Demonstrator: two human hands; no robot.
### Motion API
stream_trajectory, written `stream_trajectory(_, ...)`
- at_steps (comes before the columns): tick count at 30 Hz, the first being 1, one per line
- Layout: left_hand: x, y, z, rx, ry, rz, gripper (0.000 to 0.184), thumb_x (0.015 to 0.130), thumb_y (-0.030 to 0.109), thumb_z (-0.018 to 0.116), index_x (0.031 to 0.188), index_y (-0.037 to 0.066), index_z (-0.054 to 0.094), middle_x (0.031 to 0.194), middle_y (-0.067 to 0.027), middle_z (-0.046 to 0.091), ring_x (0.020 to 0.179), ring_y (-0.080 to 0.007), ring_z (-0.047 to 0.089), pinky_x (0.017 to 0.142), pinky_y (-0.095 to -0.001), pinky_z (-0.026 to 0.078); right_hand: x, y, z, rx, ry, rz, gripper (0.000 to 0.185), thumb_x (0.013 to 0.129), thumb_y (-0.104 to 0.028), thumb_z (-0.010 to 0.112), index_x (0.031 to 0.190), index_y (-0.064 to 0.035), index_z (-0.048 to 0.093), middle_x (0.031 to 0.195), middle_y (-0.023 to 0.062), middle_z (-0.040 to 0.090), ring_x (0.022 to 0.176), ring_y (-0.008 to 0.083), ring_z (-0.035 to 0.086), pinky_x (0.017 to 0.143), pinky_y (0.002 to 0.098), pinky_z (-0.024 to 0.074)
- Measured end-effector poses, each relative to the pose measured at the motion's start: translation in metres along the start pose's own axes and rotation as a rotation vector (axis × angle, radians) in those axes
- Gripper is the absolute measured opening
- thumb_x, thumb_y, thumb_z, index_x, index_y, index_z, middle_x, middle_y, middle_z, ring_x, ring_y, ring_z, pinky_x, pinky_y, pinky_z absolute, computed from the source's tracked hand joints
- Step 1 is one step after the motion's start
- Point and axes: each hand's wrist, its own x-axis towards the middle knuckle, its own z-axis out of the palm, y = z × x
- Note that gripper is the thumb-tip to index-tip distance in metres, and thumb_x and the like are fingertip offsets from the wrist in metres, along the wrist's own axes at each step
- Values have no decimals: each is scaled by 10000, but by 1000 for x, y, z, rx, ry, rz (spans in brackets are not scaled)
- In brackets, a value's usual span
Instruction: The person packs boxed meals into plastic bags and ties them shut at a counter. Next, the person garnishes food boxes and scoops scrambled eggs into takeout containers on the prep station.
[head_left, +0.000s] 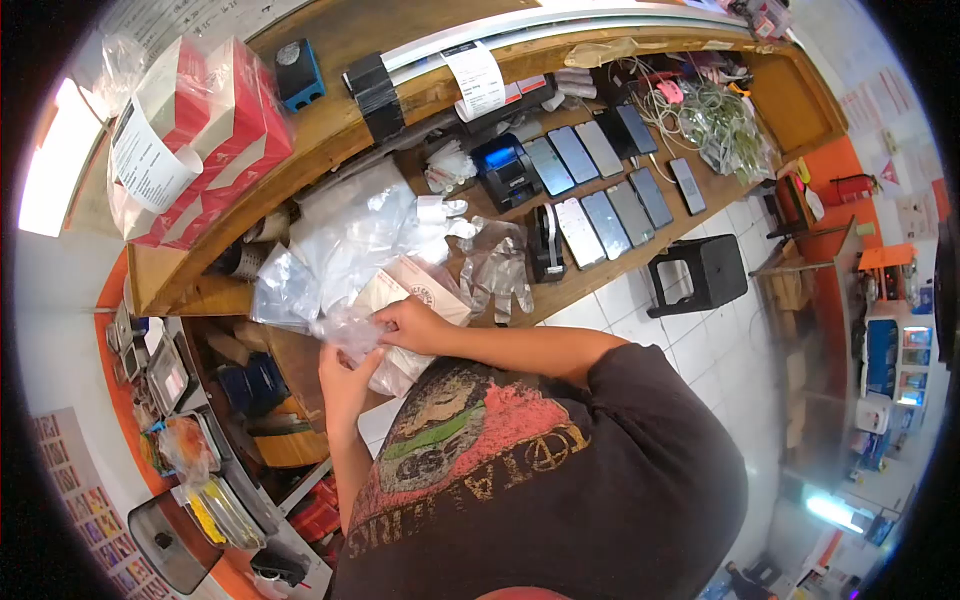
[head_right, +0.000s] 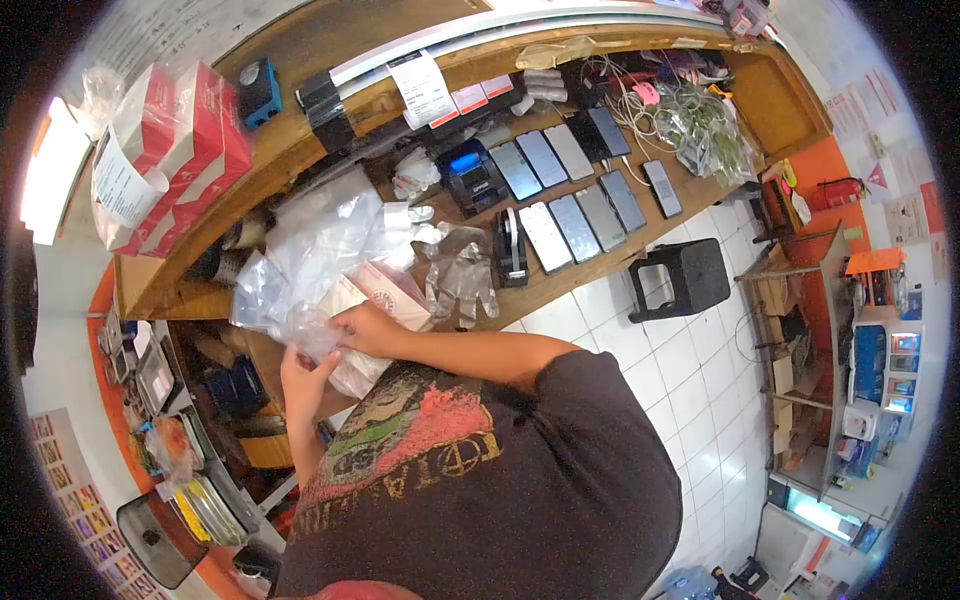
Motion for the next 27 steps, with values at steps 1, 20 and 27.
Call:
stream_trajectory(1,-4,12,2,262,98,170,234,809,15,682,1021,-42,600,878,-85,639,749,-195,621,691,-294,495,0,0,1,-10,-13,21,243,747,-77,711,973,7,678,699,129,621,607,159,560,608,326,466)
stream_trajectory(20,10,-49,-7,852,-133,697,217,733,6,603,924,27,703,1141,-92,654,943,-289,587,815,-379,485,25,3,-17,47,-58,292,307,804,-139,643,1048,34,575,743,128,704,692,169,680,631,292,532)
stream_trajectory(27,5,-49,3,437,57,463,113,783,-29,634,875,-12,699,1042,-136,701,916,-288,650,825,-352,491,12,6,-29,88,-51,219,370,760,-9,710,1088,29,542,812,119,723,748,110,669,678,256,532)
